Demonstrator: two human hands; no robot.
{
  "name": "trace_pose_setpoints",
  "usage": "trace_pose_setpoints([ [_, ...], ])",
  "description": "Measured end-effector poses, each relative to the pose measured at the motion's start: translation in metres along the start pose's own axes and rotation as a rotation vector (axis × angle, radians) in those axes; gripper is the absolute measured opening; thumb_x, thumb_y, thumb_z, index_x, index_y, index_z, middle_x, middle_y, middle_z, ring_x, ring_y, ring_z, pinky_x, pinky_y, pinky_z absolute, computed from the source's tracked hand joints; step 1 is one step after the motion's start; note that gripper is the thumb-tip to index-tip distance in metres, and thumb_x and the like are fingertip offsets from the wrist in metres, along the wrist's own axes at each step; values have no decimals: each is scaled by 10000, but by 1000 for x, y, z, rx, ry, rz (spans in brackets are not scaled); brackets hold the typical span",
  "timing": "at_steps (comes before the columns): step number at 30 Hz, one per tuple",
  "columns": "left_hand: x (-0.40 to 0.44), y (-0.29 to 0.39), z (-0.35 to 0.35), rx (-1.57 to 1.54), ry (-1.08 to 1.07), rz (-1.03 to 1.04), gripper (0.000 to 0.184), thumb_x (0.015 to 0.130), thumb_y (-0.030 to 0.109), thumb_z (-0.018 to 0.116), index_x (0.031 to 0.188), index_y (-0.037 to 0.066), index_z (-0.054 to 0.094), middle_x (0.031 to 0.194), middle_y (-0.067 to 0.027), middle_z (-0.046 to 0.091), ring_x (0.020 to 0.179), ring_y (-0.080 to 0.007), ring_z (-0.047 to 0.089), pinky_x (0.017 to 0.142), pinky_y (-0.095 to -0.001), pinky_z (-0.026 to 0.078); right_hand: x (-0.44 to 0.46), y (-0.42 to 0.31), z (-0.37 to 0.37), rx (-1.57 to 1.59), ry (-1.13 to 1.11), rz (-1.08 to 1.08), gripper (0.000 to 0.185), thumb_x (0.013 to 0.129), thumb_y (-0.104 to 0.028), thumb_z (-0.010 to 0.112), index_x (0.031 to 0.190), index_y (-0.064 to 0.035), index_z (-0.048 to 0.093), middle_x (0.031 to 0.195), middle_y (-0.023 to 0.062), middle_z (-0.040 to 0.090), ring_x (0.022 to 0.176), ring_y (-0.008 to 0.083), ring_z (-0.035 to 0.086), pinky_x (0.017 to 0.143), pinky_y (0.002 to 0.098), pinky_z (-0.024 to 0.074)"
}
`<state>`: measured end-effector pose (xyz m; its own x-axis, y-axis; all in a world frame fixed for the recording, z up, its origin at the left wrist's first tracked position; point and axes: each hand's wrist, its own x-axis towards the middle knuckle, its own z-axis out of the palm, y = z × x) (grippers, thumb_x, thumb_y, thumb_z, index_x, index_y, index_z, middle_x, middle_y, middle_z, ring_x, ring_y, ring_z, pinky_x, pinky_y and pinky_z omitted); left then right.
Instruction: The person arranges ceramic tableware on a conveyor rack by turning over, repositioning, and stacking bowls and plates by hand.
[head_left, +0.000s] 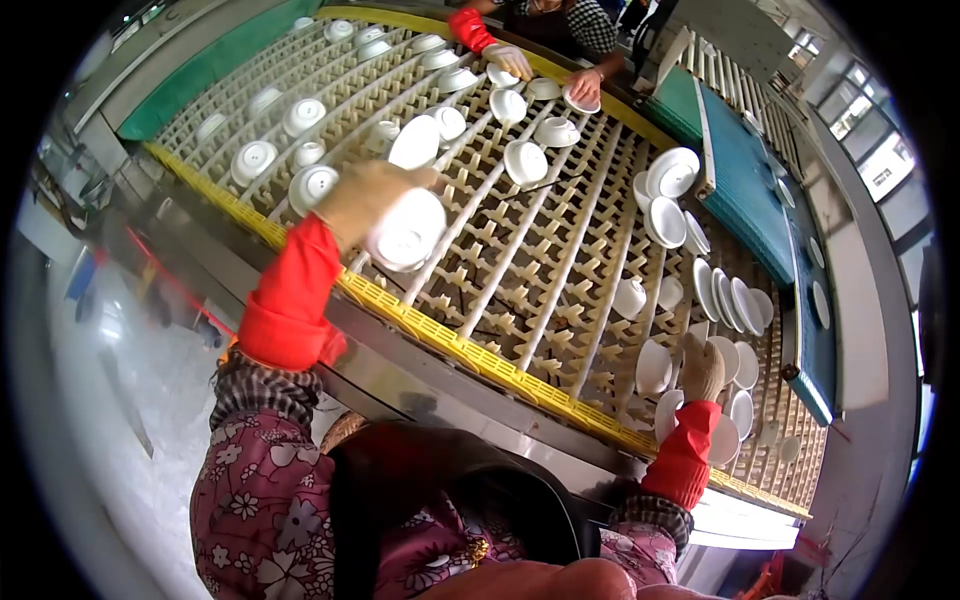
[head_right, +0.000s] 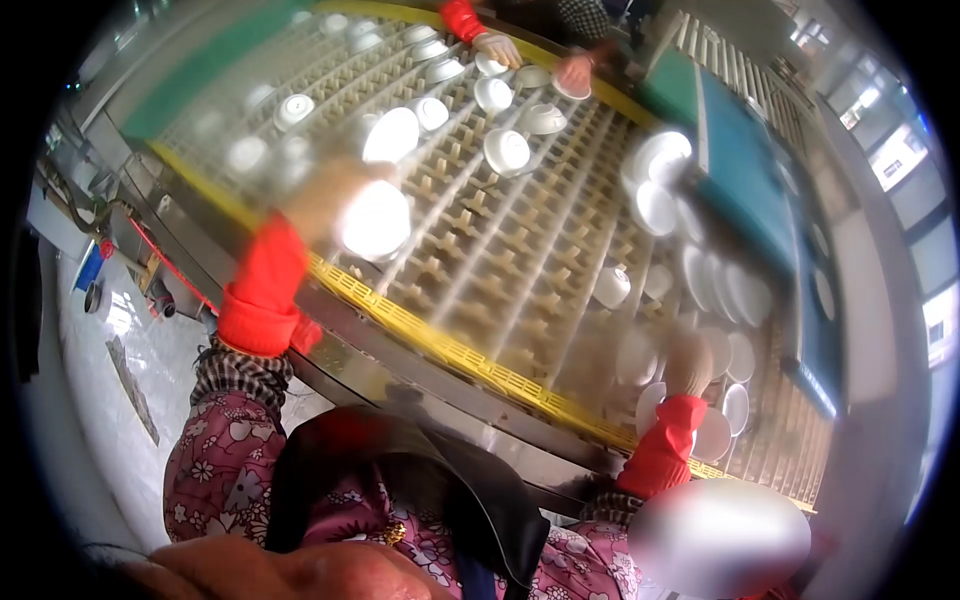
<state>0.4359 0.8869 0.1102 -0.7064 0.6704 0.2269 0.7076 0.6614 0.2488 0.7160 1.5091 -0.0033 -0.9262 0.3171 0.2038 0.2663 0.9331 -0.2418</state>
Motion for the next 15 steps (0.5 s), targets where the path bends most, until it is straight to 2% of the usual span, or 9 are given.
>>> trace_pose_setpoints([
  [1,-11,-28,1,13,102,-42,329,1021,198,738,1344,137,728,1067,-140,822,971,-296,823,850,-402,675,3,0,12,265,37,27,241,1001,-213,698,1178,-98,815,1000,208,762,952,444,730,832,532,576],
  [3,-18,-65,26,-278,91,-334,472,1001,365,765,1376,82,724,1188,-195,803,1119,-325,789,986,-448,616,20,-41,-11,15,175,-511,357,937,-14,683,1268,-94,789,1038,203,754,944,443,717,810,513,575],
  [4,-22,-59,25,-172,13,-434,529,994,423,762,1391,76,724,1252,-208,787,1183,-342,764,1037,-459,587,28,-65,-14,21,193,-586,365,925,4,697,1272,-79,777,1061,205,762,959,438,728,825,507,591],
  [7,-30,-40,13,141,-246,-707,712,974,599,755,1433,55,723,1447,-246,740,1373,-392,689,1188,-491,497,63,-165,-16,206,187,-563,404,889,57,739,1283,-34,740,1131,209,788,1004,426,761,869,486,639],
  [8,-26,-34,14,127,-243,-698,719,979,595,752,1449,52,718,1486,-257,714,1401,-411,666,1203,-491,486,76,-208,-20,276,187,-540,421,877,75,753,1287,-19,728,1154,211,797,1019,422,772,884,479,655],
  [10,-12,-23,15,112,-232,-676,733,990,588,745,1482,45,707,1564,-279,662,1455,-449,619,1231,-489,465,100,-294,-32,380,203,-531,526,866,-44,902,1358,-41,716,1225,215,810,1127,393,810,945,470,679],
  [12,-13,-40,36,121,-206,-659,749,991,577,749,1496,26,695,1595,-278,639,1462,-443,619,1220,-490,477,131,-328,5,423,279,-584,583,845,-157,977,1346,-49,699,1171,175,819,1008,377,835,870,453,715],
  [13,-15,-44,43,125,-181,-656,752,995,575,748,1496,17,692,1594,-274,641,1450,-435,630,1216,-487,483,142,-340,20,393,169,-536,402,971,-199,886,1287,-36,698,1129,165,813,1044,341,828,920,456,709],
  [15,-16,-50,44,147,-114,-648,760,996,569,755,1495,0,688,1593,-269,643,1434,-425,644,1211,-484,492,159,-329,75,753,-155,-458,244,1117,-158,669,1269,33,665,1241,166,768,1073,273,788,970,420,684],
])
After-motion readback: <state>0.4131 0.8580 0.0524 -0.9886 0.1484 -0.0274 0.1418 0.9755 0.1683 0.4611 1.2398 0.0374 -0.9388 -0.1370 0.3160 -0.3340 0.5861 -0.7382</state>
